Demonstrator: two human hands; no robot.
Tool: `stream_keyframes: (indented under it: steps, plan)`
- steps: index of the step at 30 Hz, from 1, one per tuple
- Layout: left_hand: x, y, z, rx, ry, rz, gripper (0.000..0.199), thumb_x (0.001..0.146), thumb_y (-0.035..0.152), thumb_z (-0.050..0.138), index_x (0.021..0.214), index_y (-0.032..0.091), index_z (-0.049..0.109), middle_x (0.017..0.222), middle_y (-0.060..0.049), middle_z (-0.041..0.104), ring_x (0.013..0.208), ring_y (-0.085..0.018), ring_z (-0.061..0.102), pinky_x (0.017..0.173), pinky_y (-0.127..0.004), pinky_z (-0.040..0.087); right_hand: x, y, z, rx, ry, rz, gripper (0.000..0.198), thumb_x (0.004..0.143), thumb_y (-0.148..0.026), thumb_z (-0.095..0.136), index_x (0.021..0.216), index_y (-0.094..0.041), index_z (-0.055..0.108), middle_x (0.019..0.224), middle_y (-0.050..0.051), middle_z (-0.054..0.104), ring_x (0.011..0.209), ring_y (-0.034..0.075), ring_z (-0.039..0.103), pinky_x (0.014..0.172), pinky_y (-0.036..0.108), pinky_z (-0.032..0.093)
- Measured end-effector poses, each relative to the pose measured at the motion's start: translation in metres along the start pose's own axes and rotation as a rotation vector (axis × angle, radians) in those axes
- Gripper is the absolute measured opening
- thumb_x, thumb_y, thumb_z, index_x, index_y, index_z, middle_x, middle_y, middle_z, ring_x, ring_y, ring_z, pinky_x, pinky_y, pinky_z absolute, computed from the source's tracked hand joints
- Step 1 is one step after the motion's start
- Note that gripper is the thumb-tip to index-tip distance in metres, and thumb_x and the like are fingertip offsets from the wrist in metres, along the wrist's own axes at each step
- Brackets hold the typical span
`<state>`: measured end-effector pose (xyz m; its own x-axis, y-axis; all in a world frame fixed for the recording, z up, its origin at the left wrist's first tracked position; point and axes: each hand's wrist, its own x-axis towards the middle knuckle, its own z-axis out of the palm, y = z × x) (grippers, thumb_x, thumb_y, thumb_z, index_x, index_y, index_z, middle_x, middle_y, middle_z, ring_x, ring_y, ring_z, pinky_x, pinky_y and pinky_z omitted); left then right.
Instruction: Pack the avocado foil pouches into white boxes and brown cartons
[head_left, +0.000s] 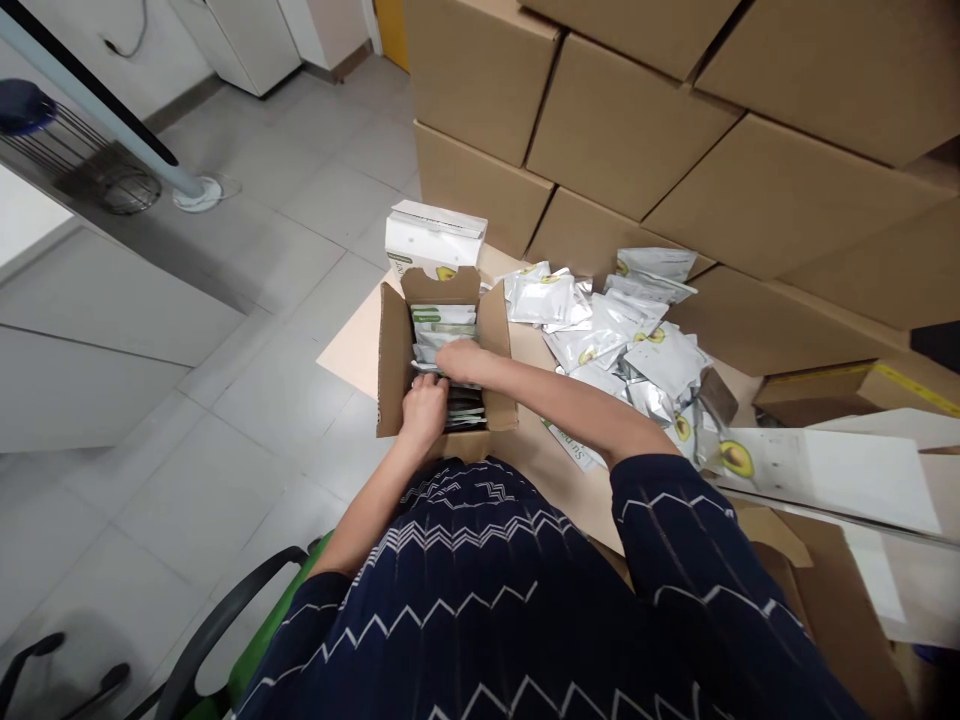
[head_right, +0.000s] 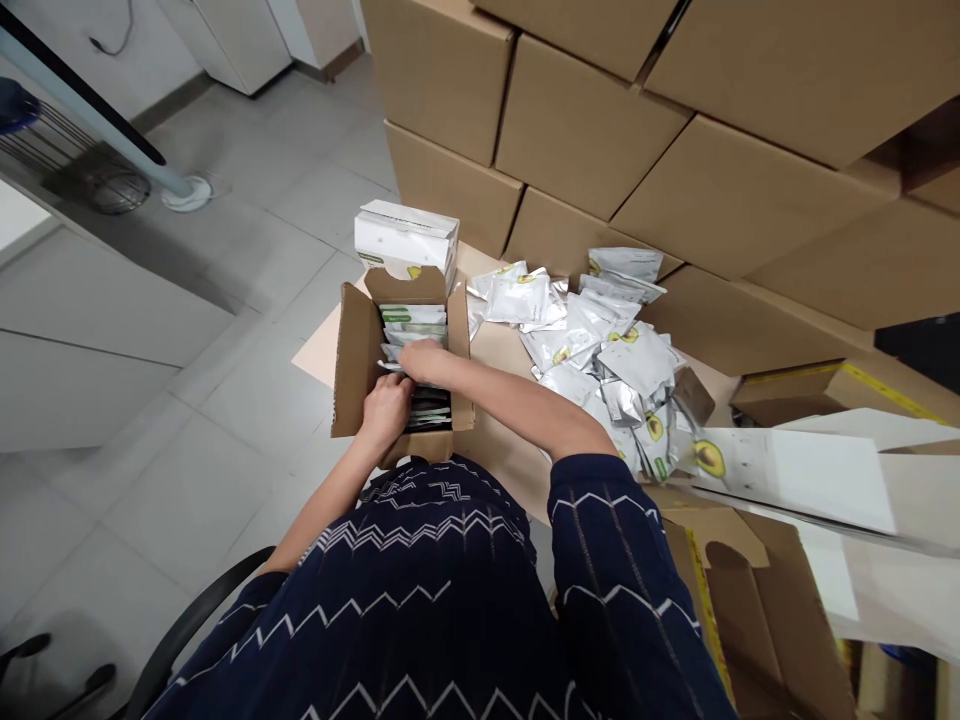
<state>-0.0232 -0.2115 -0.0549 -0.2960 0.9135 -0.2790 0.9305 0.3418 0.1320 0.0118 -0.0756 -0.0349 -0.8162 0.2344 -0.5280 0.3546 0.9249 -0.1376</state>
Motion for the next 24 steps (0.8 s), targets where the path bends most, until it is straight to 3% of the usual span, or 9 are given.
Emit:
stream_keyframes:
  steps: [4,7,10,13,15,17,20,22,24]
  plan:
    - [0.003,-0.004,0.003,-0.016,-0.017,0.017,0.031,0.098,0.016,0.038,0.104,0.018,0.068,0.105,-0.013,0.067,0.103,-0.027,0.061,0.077,-0.033,0.052,-0.005,0.008,-0.001,0.074,-0.028,0.054,0.021,0.088,-0.014,0.059,0.102,-0.011,0.075,0.111,0.018,0.074,0.107,0.032,0.069,0.089,0.042,0.054]
    - [-0.003,-0.006,0.007,-0.032,0.001,0.040,0.031,0.100,0.023,0.040,0.113,0.018,0.067,0.114,-0.014,0.066,0.109,-0.027,0.059,0.082,-0.034,0.052,-0.017,0.019,-0.010,0.096,0.040,0.012,0.021,0.089,-0.026,0.064,0.101,-0.012,0.075,0.107,0.018,0.074,0.103,0.032,0.068,0.087,0.040,0.053]
    - [-0.017,-0.008,0.014,-0.080,0.128,0.116,0.033,0.100,0.031,0.044,0.123,0.019,0.064,0.130,-0.014,0.062,0.118,-0.028,0.056,0.092,-0.038,0.051,-0.030,0.035,-0.019,0.066,0.316,0.080,0.027,0.095,-0.026,0.053,0.108,-0.011,0.071,0.111,0.020,0.070,0.112,0.033,0.062,0.092,0.043,0.049]
    - [-0.032,-0.011,0.025,-0.129,0.279,0.218,0.032,0.099,0.037,0.049,0.117,0.019,0.068,0.127,-0.012,0.065,0.119,-0.029,0.056,0.099,-0.042,0.048,-0.034,0.064,-0.016,0.099,0.640,0.298,0.035,0.094,-0.019,0.050,0.126,-0.011,0.061,0.127,0.023,0.060,0.122,0.035,0.052,0.099,0.049,0.043]
    - [-0.037,-0.016,0.031,-0.149,0.356,0.282,0.030,0.098,0.038,0.050,0.107,0.019,0.071,0.118,-0.010,0.069,0.116,-0.028,0.058,0.099,-0.042,0.047,-0.033,0.091,-0.004,0.261,0.729,0.432,0.049,0.090,-0.021,0.056,0.138,-0.013,0.052,0.131,0.022,0.057,0.119,0.034,0.053,0.099,0.050,0.044]
    - [-0.038,-0.024,0.035,-0.160,0.415,0.342,0.027,0.098,0.037,0.051,0.100,0.020,0.072,0.110,-0.009,0.071,0.110,-0.026,0.060,0.096,-0.040,0.048,-0.033,0.119,0.015,0.516,0.688,0.520,0.060,0.084,-0.024,0.063,0.141,-0.013,0.048,0.120,0.018,0.062,0.108,0.030,0.059,0.094,0.046,0.048]
    - [-0.035,-0.039,0.036,-0.146,0.460,0.423,0.024,0.098,0.033,0.051,0.093,0.020,0.071,0.098,-0.007,0.072,0.097,-0.021,0.062,0.085,-0.036,0.048,-0.039,0.147,0.042,0.908,0.611,0.603,0.056,0.082,-0.031,0.065,0.134,-0.012,0.053,0.101,0.010,0.066,0.088,0.023,0.063,0.082,0.038,0.053]
    - [-0.033,-0.048,0.035,-0.128,0.466,0.467,0.025,0.098,0.032,0.052,0.085,0.020,0.070,0.092,-0.007,0.072,0.087,-0.019,0.062,0.077,-0.035,0.046,-0.046,0.152,0.052,1.093,0.683,0.613,0.050,0.086,-0.039,0.061,0.129,-0.014,0.056,0.103,0.008,0.065,0.081,0.018,0.063,0.072,0.032,0.054]
    - [-0.032,-0.054,0.033,-0.117,0.465,0.515,0.027,0.097,0.032,0.052,0.078,0.020,0.068,0.089,-0.007,0.071,0.082,-0.018,0.062,0.073,-0.034,0.043,-0.051,0.148,0.051,1.242,0.753,0.532,0.044,0.088,-0.045,0.056,0.124,-0.019,0.058,0.106,0.006,0.064,0.075,0.013,0.062,0.064,0.026,0.052]
